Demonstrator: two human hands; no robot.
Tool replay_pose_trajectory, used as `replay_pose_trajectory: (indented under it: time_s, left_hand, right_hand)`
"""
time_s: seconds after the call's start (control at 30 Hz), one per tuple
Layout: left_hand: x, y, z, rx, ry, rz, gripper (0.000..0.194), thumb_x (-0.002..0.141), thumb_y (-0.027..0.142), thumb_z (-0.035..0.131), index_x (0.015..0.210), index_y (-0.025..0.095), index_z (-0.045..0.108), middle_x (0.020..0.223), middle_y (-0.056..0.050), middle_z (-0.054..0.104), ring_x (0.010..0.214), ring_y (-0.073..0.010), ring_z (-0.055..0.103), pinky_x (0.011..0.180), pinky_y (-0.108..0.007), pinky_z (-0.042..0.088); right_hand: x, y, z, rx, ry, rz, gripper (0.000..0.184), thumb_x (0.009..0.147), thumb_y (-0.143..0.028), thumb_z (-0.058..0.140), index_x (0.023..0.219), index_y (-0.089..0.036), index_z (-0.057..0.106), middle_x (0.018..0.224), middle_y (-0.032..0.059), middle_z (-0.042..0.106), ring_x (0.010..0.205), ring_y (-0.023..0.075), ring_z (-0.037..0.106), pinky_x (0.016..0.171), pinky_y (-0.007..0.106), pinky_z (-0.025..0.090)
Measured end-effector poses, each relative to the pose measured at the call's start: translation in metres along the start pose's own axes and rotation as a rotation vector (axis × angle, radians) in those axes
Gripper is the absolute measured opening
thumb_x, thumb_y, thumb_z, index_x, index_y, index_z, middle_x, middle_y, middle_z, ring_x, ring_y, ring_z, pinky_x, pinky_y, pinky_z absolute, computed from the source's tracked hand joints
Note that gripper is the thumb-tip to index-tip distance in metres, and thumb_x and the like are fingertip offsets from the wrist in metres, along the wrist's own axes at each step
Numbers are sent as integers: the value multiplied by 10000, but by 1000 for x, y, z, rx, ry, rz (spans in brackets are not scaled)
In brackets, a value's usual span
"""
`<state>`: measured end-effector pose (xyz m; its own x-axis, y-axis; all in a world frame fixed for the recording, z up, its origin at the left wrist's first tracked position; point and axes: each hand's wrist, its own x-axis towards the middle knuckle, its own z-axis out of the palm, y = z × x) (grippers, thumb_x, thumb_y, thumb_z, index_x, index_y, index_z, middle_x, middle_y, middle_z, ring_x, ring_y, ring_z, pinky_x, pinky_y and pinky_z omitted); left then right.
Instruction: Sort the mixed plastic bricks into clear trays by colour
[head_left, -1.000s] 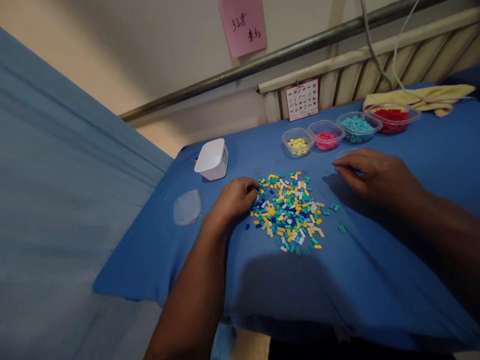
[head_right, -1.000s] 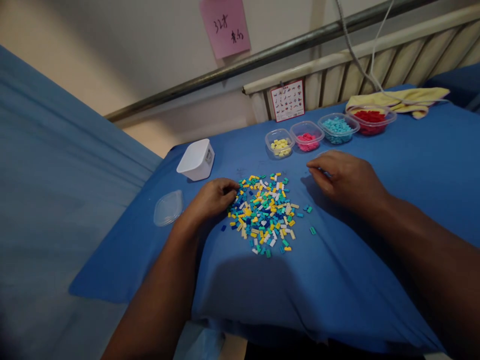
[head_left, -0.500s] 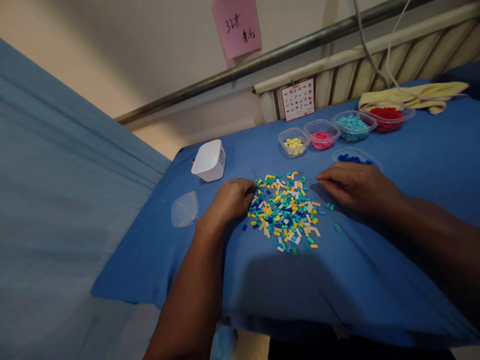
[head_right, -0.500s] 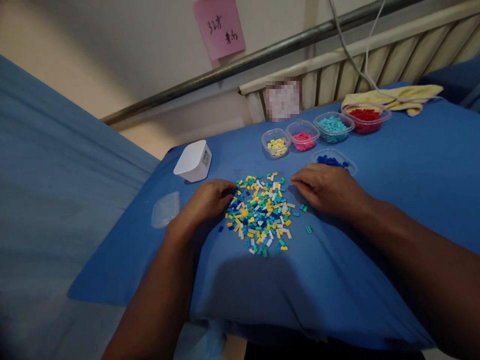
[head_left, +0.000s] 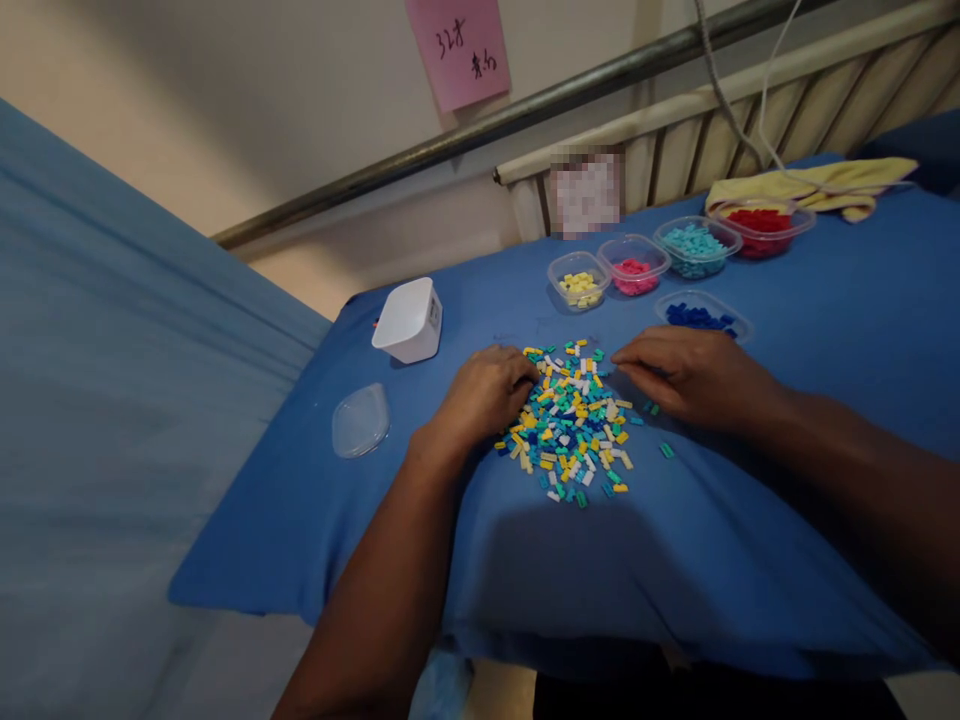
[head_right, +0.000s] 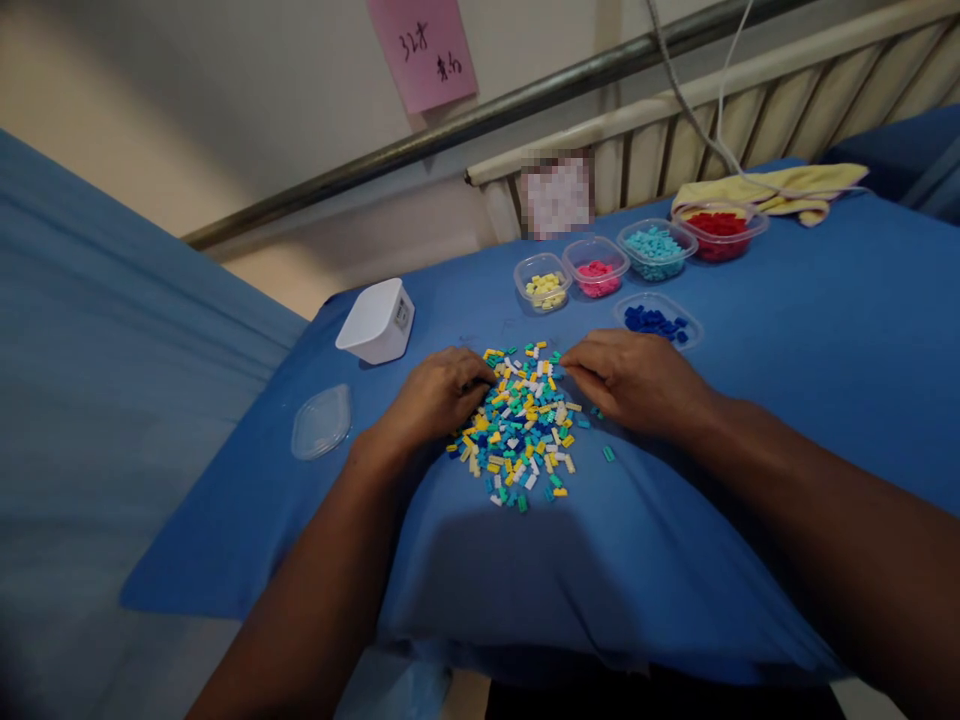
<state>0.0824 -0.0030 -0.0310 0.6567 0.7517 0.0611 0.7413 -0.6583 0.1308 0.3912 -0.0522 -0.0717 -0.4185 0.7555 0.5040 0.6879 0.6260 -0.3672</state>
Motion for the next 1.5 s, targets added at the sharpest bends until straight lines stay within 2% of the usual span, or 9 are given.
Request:
replay_pose_trajectory:
  time_s: [0.37,0.43,0.57,0.7,0.83,1.1,1.3,1.37,1.5]
  left_hand:
    - [1,4,-6,47,-45,-73,245,1028,203,599,1054,185,842,1071,-140,774,1043,-308,699,987,-449,536]
    - [0,9,-6,-112,48,-90,236,1055,243,600,1077,169,823,1073,-134,771,1051,-295,699,996,-442,531]
    - [0,37,-2,-714,193,-62,202,1049,326,673,1077,181,811,1072,-87,771,1030,-229,710,963,-368,545]
    - [2,69,6,-1177,227,-153,240,982,426,806,1040,194,825,1036,-74,786,991,-217,718,933,-346,565]
    - [2,75,13,-1424,219,-286,321,865,456,930,1030,194,843,1004,-61,801,918,-190,721,897,-327,581]
    - [-2,70,12,-1454,156,-351,383,828,467,958,1070,183,875,928,-68,806,817,-163,709,845,-315,597]
    - [-10,35,-5,-1001,339,-350,346,912,474,866,1134,209,865,1026,-74,815,903,-213,722,826,-341,592]
    - [-15,20,-12,-830,278,-255,288,932,439,834,1103,210,869,1037,-81,798,935,-224,719,857,-356,588]
    - [-23,7,-19,-621,-25,-13,271,952,366,808,1189,244,857,1150,-90,767,1058,-238,707,963,-387,578]
  right_hand:
    - [1,-14,10,49,-42,-78,220,1093,-253,595,1067,-232,812,1047,94,841,954,278,803,843,403,606]
    - [2,-19,11,61,-27,-100,216,1105,-248,585,1107,-226,799,1058,93,839,963,273,802,849,400,607]
    - [5,-35,10,151,80,-105,206,1101,-279,642,1272,-250,753,1092,85,836,950,265,794,825,399,620]
    - [8,-47,7,238,168,-84,161,1080,-278,690,1234,-300,733,1049,54,817,909,252,775,804,400,627]
    - [8,-47,8,266,179,-58,196,1080,-260,687,1266,-303,733,1074,54,813,932,251,771,822,402,631]
    - [8,-46,8,233,149,-79,235,1106,-261,630,1307,-284,750,1087,66,820,928,245,773,823,394,624]
    - [7,-3,-21,-33,204,131,225,1066,-307,603,1140,-237,803,1029,97,827,864,273,769,811,426,603]
    - [3,23,-30,-163,240,264,231,1012,-338,648,1110,-214,817,987,98,829,832,281,760,766,421,586]
    - [-10,67,-31,-330,228,383,244,1000,-409,667,1069,-250,840,965,106,844,803,303,735,686,420,537]
